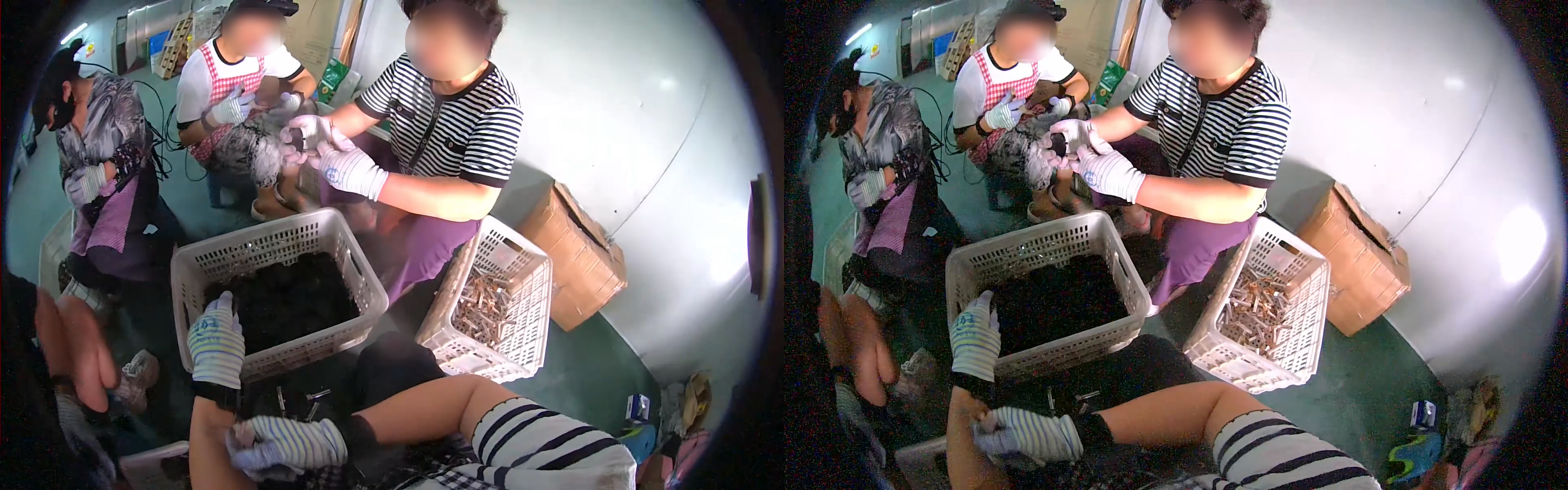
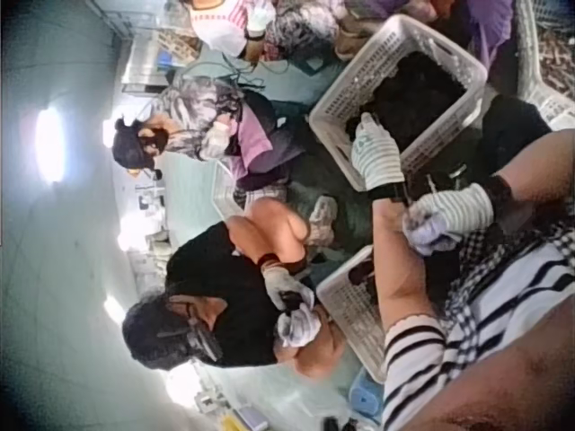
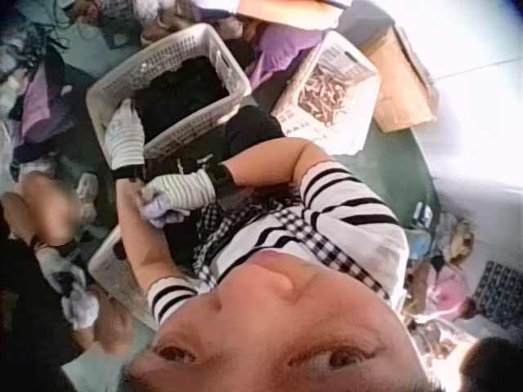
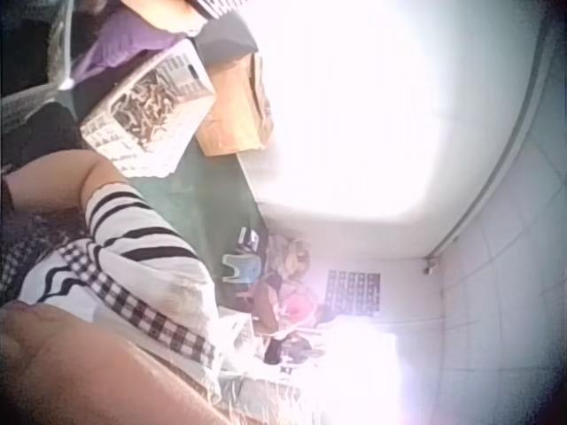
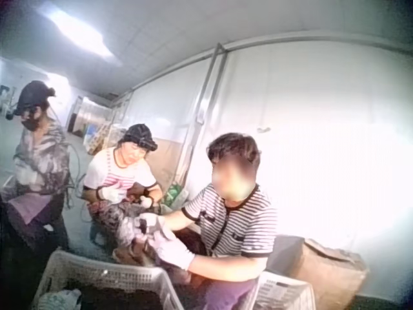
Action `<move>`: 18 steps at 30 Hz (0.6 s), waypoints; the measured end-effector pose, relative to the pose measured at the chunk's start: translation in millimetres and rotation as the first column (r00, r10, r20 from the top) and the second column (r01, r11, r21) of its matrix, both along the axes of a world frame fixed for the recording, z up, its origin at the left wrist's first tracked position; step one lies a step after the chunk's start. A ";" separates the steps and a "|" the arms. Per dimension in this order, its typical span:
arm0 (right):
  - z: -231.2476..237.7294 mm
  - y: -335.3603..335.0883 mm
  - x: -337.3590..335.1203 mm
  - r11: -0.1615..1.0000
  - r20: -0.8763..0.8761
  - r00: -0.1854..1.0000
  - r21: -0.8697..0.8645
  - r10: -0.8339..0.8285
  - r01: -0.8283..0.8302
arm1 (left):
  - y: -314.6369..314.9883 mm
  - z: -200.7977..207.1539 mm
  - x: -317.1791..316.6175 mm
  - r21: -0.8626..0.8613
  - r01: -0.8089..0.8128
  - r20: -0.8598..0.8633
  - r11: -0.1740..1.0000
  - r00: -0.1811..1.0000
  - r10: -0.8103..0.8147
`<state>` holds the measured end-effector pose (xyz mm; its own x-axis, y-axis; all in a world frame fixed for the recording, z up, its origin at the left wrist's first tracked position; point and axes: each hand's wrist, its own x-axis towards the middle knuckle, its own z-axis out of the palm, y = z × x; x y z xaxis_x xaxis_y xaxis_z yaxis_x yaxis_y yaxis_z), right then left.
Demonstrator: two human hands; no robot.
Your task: Manual assembly of metal pins into circular black rubber components.
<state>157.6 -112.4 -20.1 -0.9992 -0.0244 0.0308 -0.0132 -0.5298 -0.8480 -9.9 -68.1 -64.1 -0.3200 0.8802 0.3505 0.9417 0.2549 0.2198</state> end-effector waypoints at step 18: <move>-0.8 1.5 -1.7 0.991 -0.017 0.999 -0.133 0.031 -0.033 | 1.7 -1.2 -4.9 0.039 -0.013 0.005 0.999 1.000 0.012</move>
<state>155.9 -110.9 -20.9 -0.9974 -0.0509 0.0508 -0.0066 -0.6385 -0.7696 -14.8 -66.4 -65.3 -0.3324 0.8617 0.3834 0.9375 0.2577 0.2339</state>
